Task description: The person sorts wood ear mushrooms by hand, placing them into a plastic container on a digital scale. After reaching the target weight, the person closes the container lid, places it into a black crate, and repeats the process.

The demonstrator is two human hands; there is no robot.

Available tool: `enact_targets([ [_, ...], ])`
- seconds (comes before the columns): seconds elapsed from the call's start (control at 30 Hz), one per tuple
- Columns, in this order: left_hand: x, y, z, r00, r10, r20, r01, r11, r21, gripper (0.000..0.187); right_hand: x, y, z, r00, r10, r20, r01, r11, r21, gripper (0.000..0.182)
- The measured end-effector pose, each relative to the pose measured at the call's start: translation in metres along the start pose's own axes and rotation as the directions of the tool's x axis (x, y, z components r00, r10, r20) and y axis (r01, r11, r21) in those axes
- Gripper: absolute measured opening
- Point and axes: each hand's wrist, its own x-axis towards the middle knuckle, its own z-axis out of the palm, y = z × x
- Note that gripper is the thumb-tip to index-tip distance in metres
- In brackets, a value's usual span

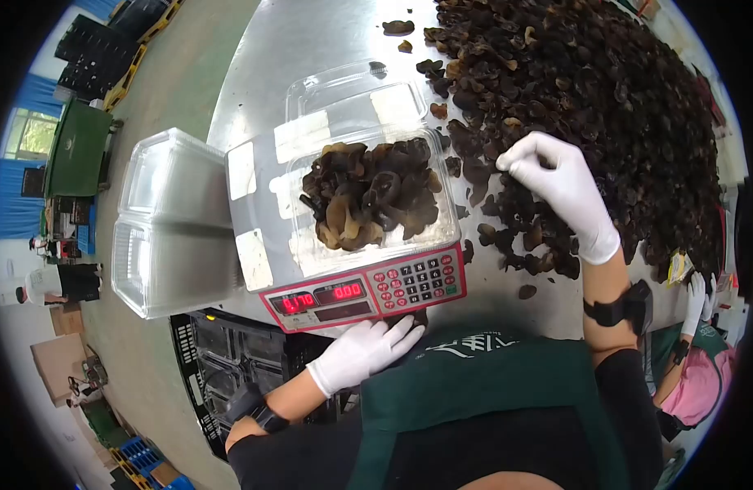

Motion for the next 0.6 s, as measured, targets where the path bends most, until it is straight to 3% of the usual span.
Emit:
enact_targets([
  [0.1, 0.006, 0.012, 0.021, 0.995, -0.101, -0.025, 0.102, 0.992, 0.072, 0.054, -0.019, -0.031, 0.027, 0.994, -0.040, 0.104, 0.045, 0.998, -0.052, 0.020],
  [0.17, 0.011, 0.018, 0.036, 0.985, -0.161, -0.062, 0.167, 0.978, 0.124, 0.052, -0.014, -0.030, 0.051, 0.876, -0.468, 0.118, 0.482, 0.833, -0.272, 0.032],
  [0.2, 0.012, 0.020, 0.047, 0.977, -0.198, -0.081, 0.204, 0.976, 0.073, 0.049, -0.013, -0.032, 0.061, 0.811, -0.569, 0.136, 0.576, 0.736, -0.354, 0.038],
  [0.3, 0.016, 0.024, 0.062, 0.956, -0.257, -0.143, 0.264, 0.964, 0.029, 0.038, -0.003, -0.023, 0.080, 0.756, -0.625, 0.193, 0.628, 0.609, -0.485, 0.026],
  [0.37, 0.019, 0.024, 0.062, 0.916, -0.253, -0.311, 0.250, 0.967, -0.050, 0.036, 0.002, -0.017, 0.083, 0.774, -0.613, 0.161, 0.616, 0.669, -0.415, 0.023],
  [0.43, 0.021, 0.030, 0.057, 0.906, -0.293, -0.306, 0.276, 0.956, -0.099, 0.030, 0.000, -0.022, 0.080, 0.792, -0.597, 0.132, 0.601, 0.720, -0.346, 0.022],
  [0.5, 0.024, 0.033, 0.051, 0.794, -0.380, -0.475, 0.221, 0.908, -0.357, 0.022, -0.005, -0.036, 0.070, 0.954, -0.225, 0.197, 0.234, 0.972, -0.026, 0.025],
  [0.53, 0.026, 0.037, 0.036, 0.755, -0.423, -0.501, 0.187, 0.871, -0.454, 0.022, -0.007, -0.045, 0.063, 0.961, -0.107, 0.256, 0.112, 0.994, -0.005, 0.030],
  [0.57, 0.029, 0.039, 0.018, 0.758, -0.411, -0.507, 0.178, 0.877, -0.446, 0.022, -0.007, -0.045, 0.061, 0.963, -0.113, 0.244, 0.118, 0.993, -0.008, 0.030],
  [0.6, 0.033, 0.039, -0.003, 0.693, -0.395, -0.603, 0.111, 0.885, -0.452, 0.025, -0.007, -0.045, 0.060, 0.969, -0.100, 0.226, 0.087, 0.994, 0.069, 0.029],
])
